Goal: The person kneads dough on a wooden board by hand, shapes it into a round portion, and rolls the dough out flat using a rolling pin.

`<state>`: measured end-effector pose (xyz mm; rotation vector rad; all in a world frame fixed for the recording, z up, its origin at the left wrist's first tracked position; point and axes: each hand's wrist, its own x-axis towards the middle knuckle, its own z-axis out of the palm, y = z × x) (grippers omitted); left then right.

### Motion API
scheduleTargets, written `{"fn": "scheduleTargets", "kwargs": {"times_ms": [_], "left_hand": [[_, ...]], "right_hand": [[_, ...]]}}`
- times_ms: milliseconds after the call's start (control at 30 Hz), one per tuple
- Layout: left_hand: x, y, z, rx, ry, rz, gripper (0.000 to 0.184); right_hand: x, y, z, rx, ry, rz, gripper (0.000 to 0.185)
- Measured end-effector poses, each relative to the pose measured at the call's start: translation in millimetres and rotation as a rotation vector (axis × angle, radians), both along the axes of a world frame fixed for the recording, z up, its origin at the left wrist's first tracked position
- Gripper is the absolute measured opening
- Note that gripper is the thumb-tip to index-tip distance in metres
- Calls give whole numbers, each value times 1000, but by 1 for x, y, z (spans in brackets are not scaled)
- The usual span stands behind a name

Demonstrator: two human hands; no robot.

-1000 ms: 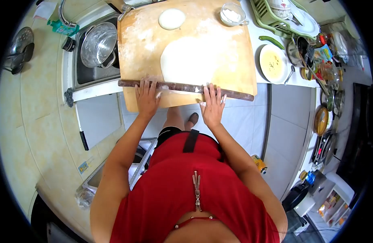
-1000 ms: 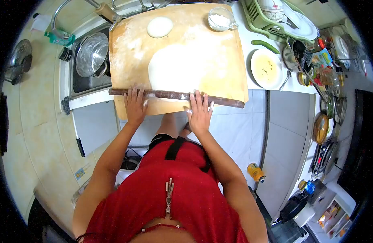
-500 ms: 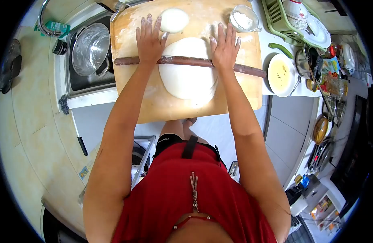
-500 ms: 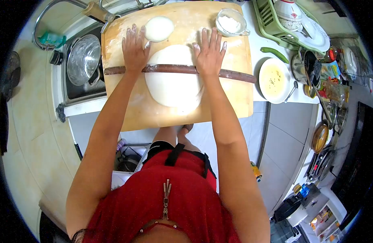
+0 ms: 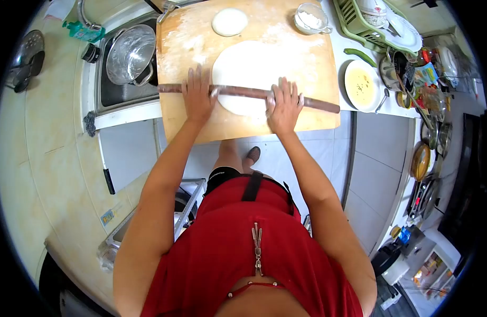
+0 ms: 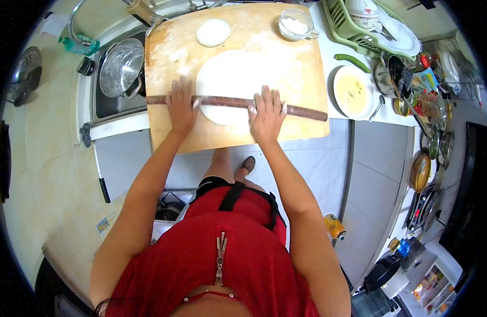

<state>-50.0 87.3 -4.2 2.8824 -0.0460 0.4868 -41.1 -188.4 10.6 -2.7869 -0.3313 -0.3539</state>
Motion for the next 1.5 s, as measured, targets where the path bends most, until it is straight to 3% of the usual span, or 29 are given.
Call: {"fn": "scheduleTargets", "kwargs": {"times_ms": [200, 300, 467, 533, 600, 700, 733, 867, 967, 1067, 1233, 1400, 1500], "left_hand": [[-98, -5, 6, -160, 131, -76, 69], [-104, -2, 0, -299, -7, -33, 65], [-25, -10, -11, -627, -72, 306, 59], [23, -23, -17, -1027, -25, 402, 64], [63, -31, -15, -947, 20, 510, 66], [92, -24, 4, -806, 324, 459, 55], [102, -15, 17, -786, 652, 401, 46], [97, -13, 6, -534, 292, 252, 37], [67, -10, -6, -745, 70, 367, 34], [29, -14, -42, -882, 107, 622, 32], [-11, -76, -26, -1678, 164, 932, 33], [-29, -133, 2, -1990, 323, 844, 35], [-56, -114, -2, -1998, 357, 751, 32]], "right_hand": [[-48, -14, -9, 116, 18, 95, 41], [-45, -21, -14, 41, 5, 139, 40], [-59, -34, 9, 120, -80, -97, 38], [-63, -41, 15, 173, -65, -177, 39], [-65, -50, 18, 235, -21, -261, 41], [-75, -60, 29, 278, -37, -324, 41], [-78, -63, 32, 295, -17, -327, 41], [-88, -78, 30, 283, -10, -357, 42], [-91, -86, 24, 251, 3, -363, 42], [-89, -90, 20, 241, -7, -338, 42], [-74, -83, 13, 218, 23, -258, 40], [-53, -61, 19, 160, 32, -73, 42], [-45, -57, 24, 106, 24, 56, 42]]}}
